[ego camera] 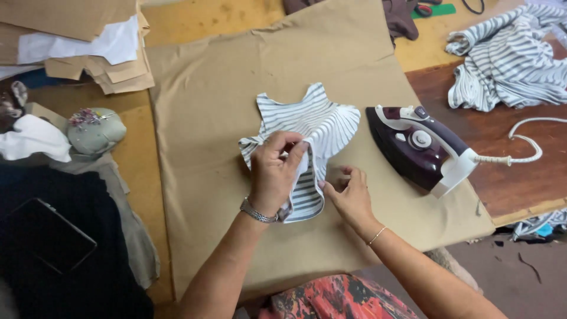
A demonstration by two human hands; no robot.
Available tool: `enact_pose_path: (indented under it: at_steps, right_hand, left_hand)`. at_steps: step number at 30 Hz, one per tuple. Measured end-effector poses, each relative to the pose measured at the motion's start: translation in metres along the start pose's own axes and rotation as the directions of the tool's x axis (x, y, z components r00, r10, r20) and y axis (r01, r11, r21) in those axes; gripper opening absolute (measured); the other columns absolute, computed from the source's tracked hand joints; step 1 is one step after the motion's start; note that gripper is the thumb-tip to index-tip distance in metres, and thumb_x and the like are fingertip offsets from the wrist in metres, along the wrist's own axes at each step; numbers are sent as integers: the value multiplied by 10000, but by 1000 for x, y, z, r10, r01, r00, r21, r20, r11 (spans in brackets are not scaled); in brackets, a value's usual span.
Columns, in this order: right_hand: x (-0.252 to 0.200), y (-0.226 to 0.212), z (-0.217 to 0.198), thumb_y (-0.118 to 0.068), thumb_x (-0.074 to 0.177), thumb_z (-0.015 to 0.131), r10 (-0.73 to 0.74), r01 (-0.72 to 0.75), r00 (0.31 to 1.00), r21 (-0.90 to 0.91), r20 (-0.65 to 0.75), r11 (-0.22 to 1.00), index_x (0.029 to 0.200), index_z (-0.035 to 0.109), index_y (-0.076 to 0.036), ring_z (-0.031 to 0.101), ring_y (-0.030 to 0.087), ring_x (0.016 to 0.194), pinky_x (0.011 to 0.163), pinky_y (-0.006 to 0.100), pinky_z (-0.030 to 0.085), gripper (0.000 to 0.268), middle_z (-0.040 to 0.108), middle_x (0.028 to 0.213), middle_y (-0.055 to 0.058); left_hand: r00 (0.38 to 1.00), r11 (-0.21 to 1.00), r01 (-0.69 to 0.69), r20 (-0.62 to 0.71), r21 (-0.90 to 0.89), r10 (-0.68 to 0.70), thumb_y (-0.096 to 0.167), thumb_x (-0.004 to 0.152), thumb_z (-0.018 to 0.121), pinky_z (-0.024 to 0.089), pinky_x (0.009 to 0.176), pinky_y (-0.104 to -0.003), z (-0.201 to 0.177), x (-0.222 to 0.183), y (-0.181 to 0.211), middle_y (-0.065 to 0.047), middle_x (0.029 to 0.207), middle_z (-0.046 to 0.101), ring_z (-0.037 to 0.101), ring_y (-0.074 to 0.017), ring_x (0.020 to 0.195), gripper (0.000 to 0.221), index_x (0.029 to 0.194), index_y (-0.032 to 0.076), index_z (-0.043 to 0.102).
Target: Ironing a small striped sleeveless garment on a workbench.
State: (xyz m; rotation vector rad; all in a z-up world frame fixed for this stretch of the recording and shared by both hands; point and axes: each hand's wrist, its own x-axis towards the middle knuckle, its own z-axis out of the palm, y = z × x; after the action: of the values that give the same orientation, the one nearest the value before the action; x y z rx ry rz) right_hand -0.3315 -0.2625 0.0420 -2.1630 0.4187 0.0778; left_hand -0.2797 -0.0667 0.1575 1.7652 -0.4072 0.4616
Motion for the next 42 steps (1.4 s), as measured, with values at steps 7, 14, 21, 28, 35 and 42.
enact_pose_path:
  at_steps: [7,14,21,28,35,42]
  right_hand:
    - [-18,-43,65,-233,874,756,-358,356,930,42,78,934,1439,492,-115,597,501,1170,989,598,520,635,571,1304,193]
    - [-43,-126,-11,-46,985,569,-348,362,930,454,-117,814,1122,692,-95,595,156,812,787,300,528,191,679,892,56]
    - [-111,-216,-46,-289,1037,581,-693,315,456,627,559,712,807,594,-54,498,103,705,619,272,423,329,546,753,-14]
    - [-87,-77,-23,-150,951,647,43,-411,832,561,553,719,944,722,75,746,312,750,691,446,667,237,781,852,247]
    - [-66,9,-55,-208,1020,569,462,-508,789,9,405,861,1032,722,-32,689,221,519,523,338,595,234,731,586,191]
    - [-37,-2,-109,-588,916,622,307,-61,917,-669,256,741,1268,561,-252,746,276,924,785,426,556,491,775,1068,9]
  left_hand:
    - [976,959,90,-167,-269,-139,132,977,730,588,645,-250,-62,0,10,-45,797,686,589,-42,757,114,1018,26,718]
    - [907,987,88,-399,-135,-135,134,1034,636,525,828,-251,-184,-16,36,-84,1056,707,578,-85,958,114,1112,52,646]
    - [882,639,-148,-192,755,431,21,1153,655,485,780,-394,-274,57,58,-152,1009,692,645,-280,889,73,1097,-25,644]
    - [679,40,-560,430,828,595,-3,753,703,423,484,-376,-103,120,-23,-88,858,641,557,-270,798,151,843,100,640]
    - [772,479,-635,466,606,433,-89,544,635,385,493,-386,131,50,-185,-17,636,495,516,-257,673,312,743,137,557]
    - [908,620,-340,419,707,19,151,777,705,486,718,-434,156,22,-219,-31,834,653,623,-292,823,142,888,179,622]
